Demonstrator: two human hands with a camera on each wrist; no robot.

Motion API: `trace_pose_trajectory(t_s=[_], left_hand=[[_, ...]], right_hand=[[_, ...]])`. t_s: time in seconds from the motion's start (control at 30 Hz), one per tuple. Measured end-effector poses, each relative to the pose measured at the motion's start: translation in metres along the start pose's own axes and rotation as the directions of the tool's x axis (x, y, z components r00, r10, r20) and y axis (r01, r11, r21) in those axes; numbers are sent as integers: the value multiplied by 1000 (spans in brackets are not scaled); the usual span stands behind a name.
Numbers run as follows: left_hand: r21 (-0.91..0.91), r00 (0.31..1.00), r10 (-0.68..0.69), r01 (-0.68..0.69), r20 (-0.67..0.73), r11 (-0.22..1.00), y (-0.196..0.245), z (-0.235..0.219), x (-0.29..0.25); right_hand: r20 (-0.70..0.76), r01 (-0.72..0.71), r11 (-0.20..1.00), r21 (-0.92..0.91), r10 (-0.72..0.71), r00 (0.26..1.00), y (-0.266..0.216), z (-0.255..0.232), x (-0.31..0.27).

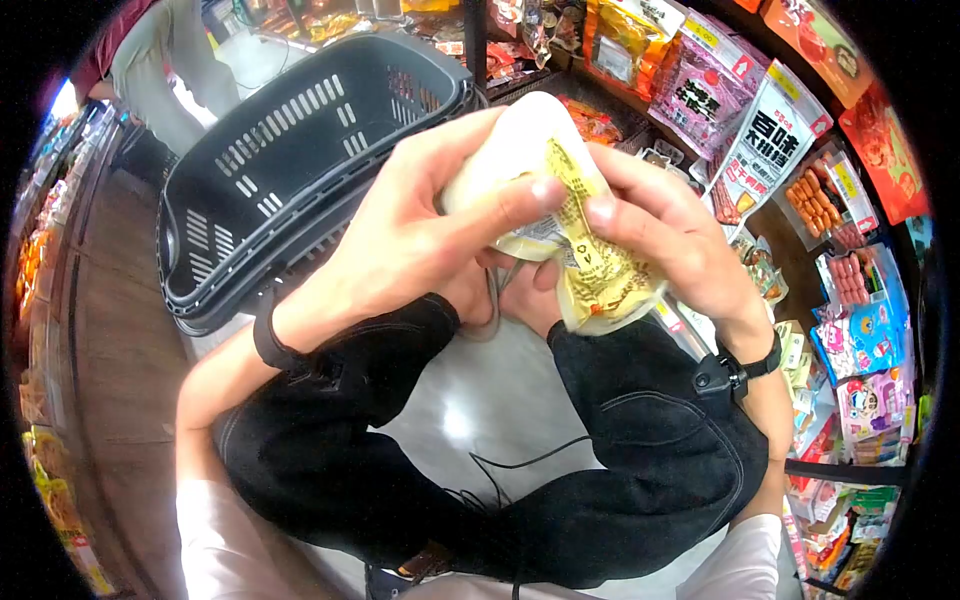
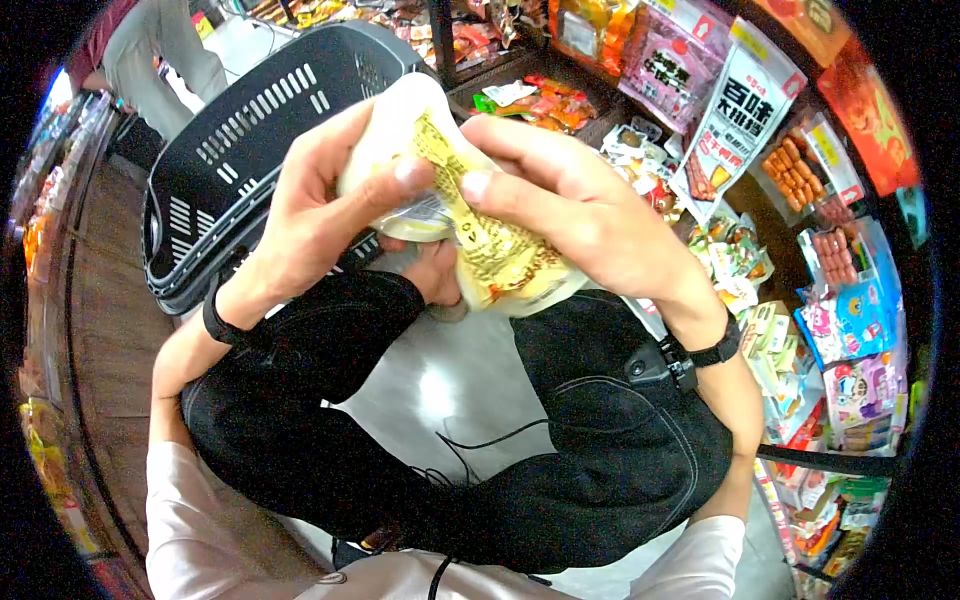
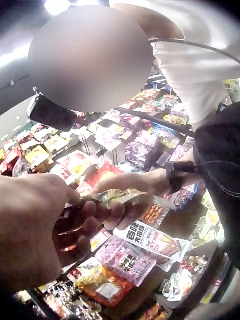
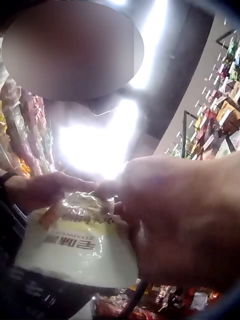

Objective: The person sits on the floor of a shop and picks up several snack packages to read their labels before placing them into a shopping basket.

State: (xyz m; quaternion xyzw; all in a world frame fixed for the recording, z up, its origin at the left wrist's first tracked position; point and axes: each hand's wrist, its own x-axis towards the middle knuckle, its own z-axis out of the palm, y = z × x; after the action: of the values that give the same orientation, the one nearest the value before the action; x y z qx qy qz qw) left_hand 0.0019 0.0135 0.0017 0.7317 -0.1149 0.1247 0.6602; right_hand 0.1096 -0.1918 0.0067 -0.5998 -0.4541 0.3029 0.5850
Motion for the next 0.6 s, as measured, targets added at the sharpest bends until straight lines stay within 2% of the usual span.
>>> trace_pose_trajectory(t_s=[0.03,0.1,0.13,0.23,0.27,0.37,0.4,0.5,0.53,0.6], left_hand=[[0,997,64,-64,-44,998,-1,4,2],[86,998,52,-49,-43,995,4,-2,2],[90,997,53,-48,-51,995,2,0,2],[137,998,32,-26,-46,990,-1,3,2],[114,998,-55,59,-41,992,4,5,2],[82,996,-44,51,-81,995,0,6,1],[25,994,-58,61,-93,998,-1,6,-1],[-10,998,-17,16,-55,1000,-7,-5,-8],[-10,996,55,-56,-68,998,-14,-6,-8],[-32,1000,8,-8,-24,999,-15,-15,-15]], right_hand=[[-68,34,999,-9,-35,997,0,5,0],[58,-34,993,110,27,998,-6,5,0],[52,-95,991,94,90,995,-7,4,-4],[138,-26,997,-77,36,990,-1,-3,-5],[120,-12,993,-119,27,992,-2,-3,-7],[46,107,940,-325,-97,994,1,-5,-4],[45,65,974,-215,-56,997,0,-1,-1],[75,54,947,-316,-32,997,-2,0,3],[94,103,932,-348,-75,993,4,1,5],[105,-2,938,-346,41,994,-5,6,8]])
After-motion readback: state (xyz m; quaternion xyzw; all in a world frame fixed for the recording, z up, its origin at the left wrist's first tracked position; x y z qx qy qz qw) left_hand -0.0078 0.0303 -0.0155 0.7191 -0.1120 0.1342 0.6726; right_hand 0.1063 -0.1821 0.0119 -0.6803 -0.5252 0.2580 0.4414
